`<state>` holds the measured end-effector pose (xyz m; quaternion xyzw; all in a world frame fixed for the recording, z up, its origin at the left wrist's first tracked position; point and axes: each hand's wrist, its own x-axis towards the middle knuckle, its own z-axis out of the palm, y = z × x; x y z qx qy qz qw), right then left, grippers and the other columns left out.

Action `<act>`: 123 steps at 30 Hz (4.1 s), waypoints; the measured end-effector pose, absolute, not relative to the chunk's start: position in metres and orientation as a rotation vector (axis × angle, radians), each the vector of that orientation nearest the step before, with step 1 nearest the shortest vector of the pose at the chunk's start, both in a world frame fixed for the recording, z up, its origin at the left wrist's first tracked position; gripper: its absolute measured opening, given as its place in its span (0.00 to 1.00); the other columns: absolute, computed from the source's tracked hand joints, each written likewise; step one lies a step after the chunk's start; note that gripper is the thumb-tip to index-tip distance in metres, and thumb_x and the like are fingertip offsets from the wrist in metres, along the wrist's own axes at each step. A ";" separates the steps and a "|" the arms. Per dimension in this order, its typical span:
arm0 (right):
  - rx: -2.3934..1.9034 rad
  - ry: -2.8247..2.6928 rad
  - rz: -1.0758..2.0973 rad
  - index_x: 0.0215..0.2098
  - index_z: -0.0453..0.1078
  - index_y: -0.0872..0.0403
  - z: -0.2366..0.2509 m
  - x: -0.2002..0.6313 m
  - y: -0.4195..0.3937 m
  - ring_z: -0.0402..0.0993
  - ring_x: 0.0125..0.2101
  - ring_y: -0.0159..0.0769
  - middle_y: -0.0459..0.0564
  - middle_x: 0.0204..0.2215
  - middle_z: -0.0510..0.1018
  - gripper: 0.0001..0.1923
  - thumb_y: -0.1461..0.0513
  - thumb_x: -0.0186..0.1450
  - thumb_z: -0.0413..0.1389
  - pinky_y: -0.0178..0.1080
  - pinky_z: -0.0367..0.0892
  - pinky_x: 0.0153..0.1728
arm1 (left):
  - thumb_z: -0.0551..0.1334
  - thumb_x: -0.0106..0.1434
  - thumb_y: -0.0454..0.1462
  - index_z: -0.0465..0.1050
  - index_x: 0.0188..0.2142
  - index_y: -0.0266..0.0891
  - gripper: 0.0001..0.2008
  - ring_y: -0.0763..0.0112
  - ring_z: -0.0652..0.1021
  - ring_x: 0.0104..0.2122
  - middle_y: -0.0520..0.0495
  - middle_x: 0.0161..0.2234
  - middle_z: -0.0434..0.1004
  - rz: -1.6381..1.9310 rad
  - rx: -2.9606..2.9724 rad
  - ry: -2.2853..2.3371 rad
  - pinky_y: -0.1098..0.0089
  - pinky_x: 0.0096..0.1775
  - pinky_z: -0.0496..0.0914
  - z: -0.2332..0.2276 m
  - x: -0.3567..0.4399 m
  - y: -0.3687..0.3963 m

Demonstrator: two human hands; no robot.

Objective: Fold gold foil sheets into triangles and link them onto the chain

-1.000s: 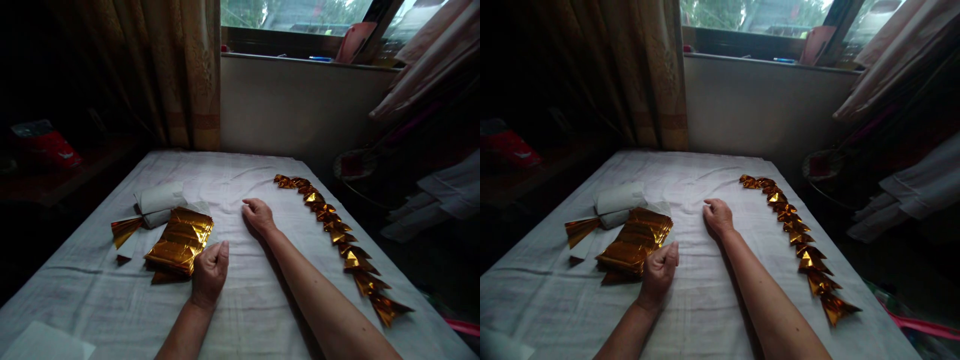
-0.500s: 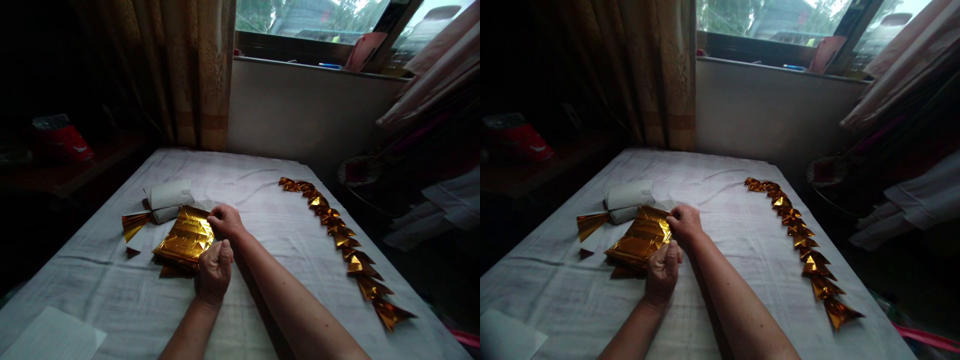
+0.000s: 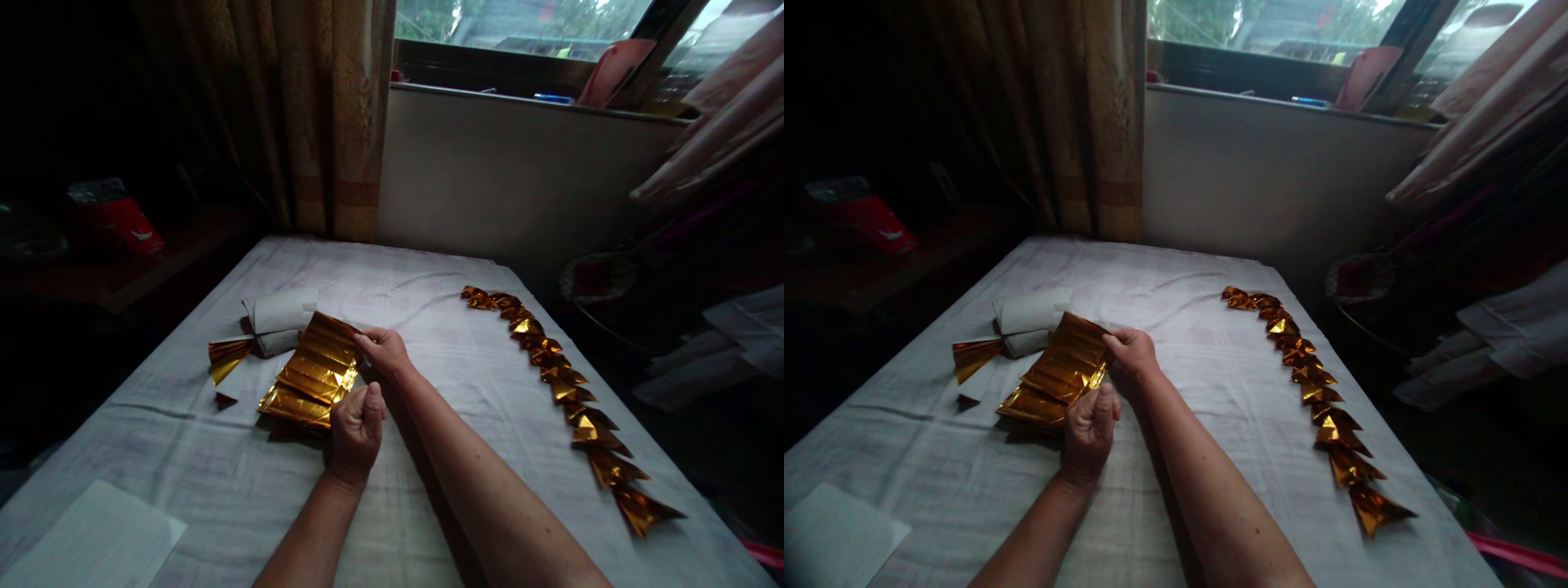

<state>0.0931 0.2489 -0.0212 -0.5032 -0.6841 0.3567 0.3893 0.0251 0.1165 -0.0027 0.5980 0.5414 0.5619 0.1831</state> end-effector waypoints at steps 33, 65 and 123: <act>-1.097 -1.978 0.627 0.43 0.75 0.50 0.001 0.262 0.062 0.81 0.35 0.32 0.47 0.35 0.83 0.10 0.66 0.67 0.54 0.30 0.74 0.38 | 0.36 0.72 0.53 0.80 0.43 0.44 0.35 0.64 0.81 0.46 0.48 0.41 0.84 0.868 1.978 0.999 0.54 0.62 0.61 -0.006 0.025 0.118; -2.158 -2.127 0.452 0.41 0.74 0.48 0.027 0.252 0.126 0.73 0.36 0.38 0.49 0.38 0.75 0.09 0.57 0.62 0.59 0.36 0.59 0.33 | 0.61 0.66 0.37 0.78 0.47 0.46 0.11 0.56 0.72 0.57 0.47 0.52 0.78 0.824 2.371 1.228 0.47 0.61 0.61 -0.023 0.044 0.116; -1.189 -1.074 1.715 0.21 0.71 0.55 -0.015 0.240 0.153 0.62 0.20 0.28 0.41 0.17 0.68 0.21 0.47 0.51 0.69 0.33 0.59 0.24 | 0.65 0.59 0.44 0.79 0.36 0.41 0.11 0.68 0.80 0.31 0.50 0.32 0.82 1.226 1.482 1.515 0.71 0.35 0.73 -0.014 0.040 0.126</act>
